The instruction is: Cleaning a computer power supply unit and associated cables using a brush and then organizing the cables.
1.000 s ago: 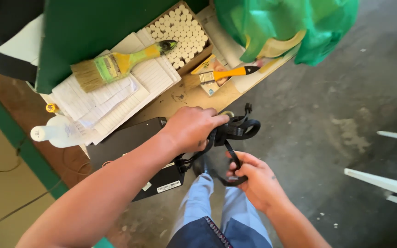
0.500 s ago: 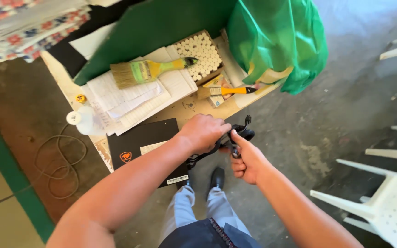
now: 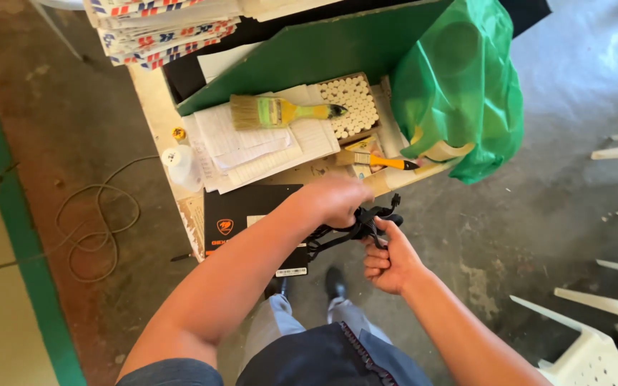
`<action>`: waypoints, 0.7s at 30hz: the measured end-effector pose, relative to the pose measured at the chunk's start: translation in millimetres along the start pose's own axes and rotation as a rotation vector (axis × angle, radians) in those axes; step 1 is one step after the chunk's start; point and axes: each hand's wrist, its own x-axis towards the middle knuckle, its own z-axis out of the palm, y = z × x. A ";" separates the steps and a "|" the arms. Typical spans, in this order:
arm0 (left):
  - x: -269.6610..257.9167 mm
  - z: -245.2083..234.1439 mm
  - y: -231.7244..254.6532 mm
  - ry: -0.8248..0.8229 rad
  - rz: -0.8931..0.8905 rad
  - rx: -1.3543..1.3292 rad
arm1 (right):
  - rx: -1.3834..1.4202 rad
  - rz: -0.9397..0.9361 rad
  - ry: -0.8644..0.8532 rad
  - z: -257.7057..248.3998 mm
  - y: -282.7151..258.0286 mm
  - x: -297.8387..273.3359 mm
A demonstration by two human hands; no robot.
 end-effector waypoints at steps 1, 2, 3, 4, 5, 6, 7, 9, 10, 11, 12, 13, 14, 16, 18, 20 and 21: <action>-13.4 -5.9 15.5 0.001 -0.012 0.002 | -0.007 0.009 -0.006 -1.7 -1.3 -0.1; -27.2 -10.9 31.3 0.210 -0.040 -0.161 | -0.019 0.009 -0.005 -3.8 -1.5 0.4; -39.8 -15.6 48.0 0.422 -0.068 -0.321 | -0.032 0.009 -0.005 -6.6 -2.0 0.8; -54.8 -0.3 65.4 0.426 -0.088 -0.316 | -0.043 0.025 -0.013 -10.2 -2.9 2.1; -68.5 15.4 84.2 0.541 -0.278 -0.591 | -0.044 0.033 -0.046 -14.7 -4.1 2.8; -80.2 30.6 103.4 0.657 -0.468 -0.864 | -0.049 0.042 -0.083 -18.8 -7.5 3.9; -83.1 77.8 98.6 0.671 -0.486 -0.855 | -0.063 0.057 -0.093 -15.0 -9.2 0.0; -81.2 175.8 92.9 0.659 -0.698 -1.193 | -0.079 0.112 -0.145 -14.7 -17.4 -12.7; -70.3 195.1 91.7 0.679 -0.714 -1.186 | -0.095 0.127 -0.155 -15.6 -19.2 -13.0; -60.3 214.2 90.1 0.853 -0.751 -1.313 | -0.107 0.144 -0.157 -16.2 -20.1 -13.5; -47.8 231.9 84.6 1.033 -0.768 -1.432 | -0.120 0.152 -0.160 -15.4 -23.7 -13.5; -32.5 231.8 77.5 1.055 -0.770 -1.422 | -0.136 0.158 -0.171 -17.8 -26.2 -8.0; -13.2 235.2 74.2 1.168 -0.649 -1.484 | -0.145 0.190 -0.186 -24.8 -30.1 -5.2; 14.6 244.0 63.4 1.304 -0.517 -1.538 | -0.177 0.227 -0.200 -32.6 -33.9 -1.7; 34.9 252.9 48.9 1.332 -0.224 -1.705 | -0.212 0.230 -0.244 -33.0 -36.6 -2.3; 51.7 266.2 37.1 1.388 -0.226 -1.817 | -0.234 0.251 -0.286 -34.7 -39.9 -5.1; 58.9 270.2 27.9 1.408 -0.240 -1.930 | -0.226 0.273 -0.331 -32.0 -41.4 -5.2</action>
